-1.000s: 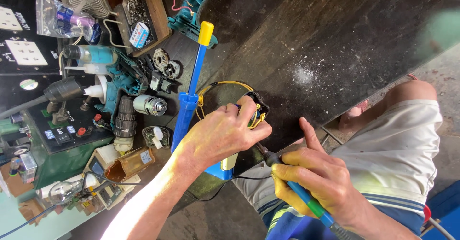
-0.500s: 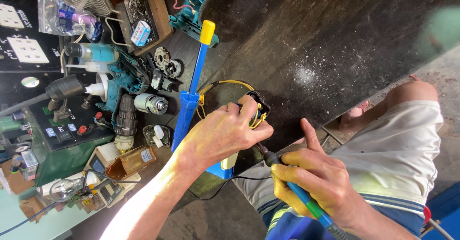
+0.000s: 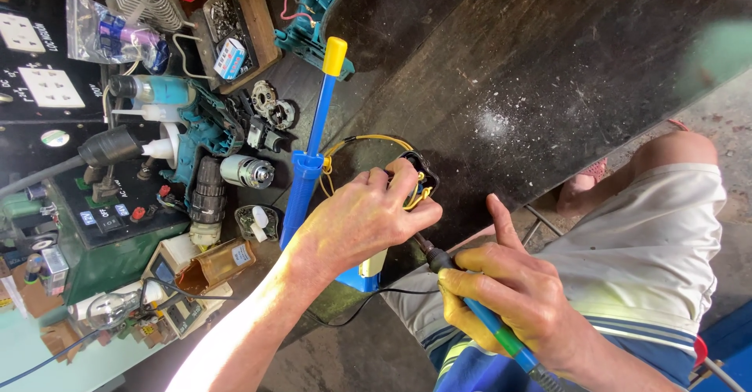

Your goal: Soldering and desoldering components on a circuit board using a soldering iron and a manual desoldering pump.

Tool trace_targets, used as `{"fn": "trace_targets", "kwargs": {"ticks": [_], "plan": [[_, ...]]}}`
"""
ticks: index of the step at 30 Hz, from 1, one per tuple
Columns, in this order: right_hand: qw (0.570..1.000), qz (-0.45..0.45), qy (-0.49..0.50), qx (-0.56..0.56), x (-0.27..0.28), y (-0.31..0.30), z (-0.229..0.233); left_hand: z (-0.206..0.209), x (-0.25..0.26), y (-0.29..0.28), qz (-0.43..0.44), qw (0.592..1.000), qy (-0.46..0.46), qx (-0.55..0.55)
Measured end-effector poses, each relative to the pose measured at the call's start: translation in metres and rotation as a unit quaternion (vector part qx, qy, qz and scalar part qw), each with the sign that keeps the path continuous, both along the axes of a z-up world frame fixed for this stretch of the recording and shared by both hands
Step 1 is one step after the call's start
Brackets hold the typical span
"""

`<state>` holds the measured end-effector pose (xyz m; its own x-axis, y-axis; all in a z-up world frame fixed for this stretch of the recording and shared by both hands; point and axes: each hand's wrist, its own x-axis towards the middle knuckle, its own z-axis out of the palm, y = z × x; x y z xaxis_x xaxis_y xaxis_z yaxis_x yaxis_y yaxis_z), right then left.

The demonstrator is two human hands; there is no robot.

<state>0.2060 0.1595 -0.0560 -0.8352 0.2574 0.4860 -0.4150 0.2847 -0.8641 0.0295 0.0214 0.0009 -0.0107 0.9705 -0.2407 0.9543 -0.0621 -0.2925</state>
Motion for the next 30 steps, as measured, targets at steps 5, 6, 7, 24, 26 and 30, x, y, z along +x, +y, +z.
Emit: {"fn": "trace_targets", "kwargs": {"ticks": [5,6,7,24,26,30], "plan": [[1.000,0.024,-0.005,-0.012,0.002,0.003,0.000,0.001,0.000,0.002,-0.004,1.000,0.004,-0.021],[1.000,0.020,-0.006,-0.012,0.002,0.003,-0.001,0.001,0.000,0.002,-0.007,1.000,0.003,-0.021],[1.000,0.020,0.001,-0.013,0.002,0.003,-0.002,0.002,0.000,0.002,-0.008,1.000,0.008,-0.028],[0.979,-0.158,0.049,-0.116,0.066,0.046,-0.080,-0.006,-0.022,-0.029,0.204,0.948,-0.237,-0.056],[0.974,-0.190,0.055,-0.110,0.060,0.045,-0.080,-0.015,-0.024,-0.047,0.251,0.926,-0.280,0.027],[0.981,-0.153,0.032,-0.116,0.055,0.044,-0.078,-0.018,-0.023,-0.056,0.263,0.925,-0.270,0.053]]}}
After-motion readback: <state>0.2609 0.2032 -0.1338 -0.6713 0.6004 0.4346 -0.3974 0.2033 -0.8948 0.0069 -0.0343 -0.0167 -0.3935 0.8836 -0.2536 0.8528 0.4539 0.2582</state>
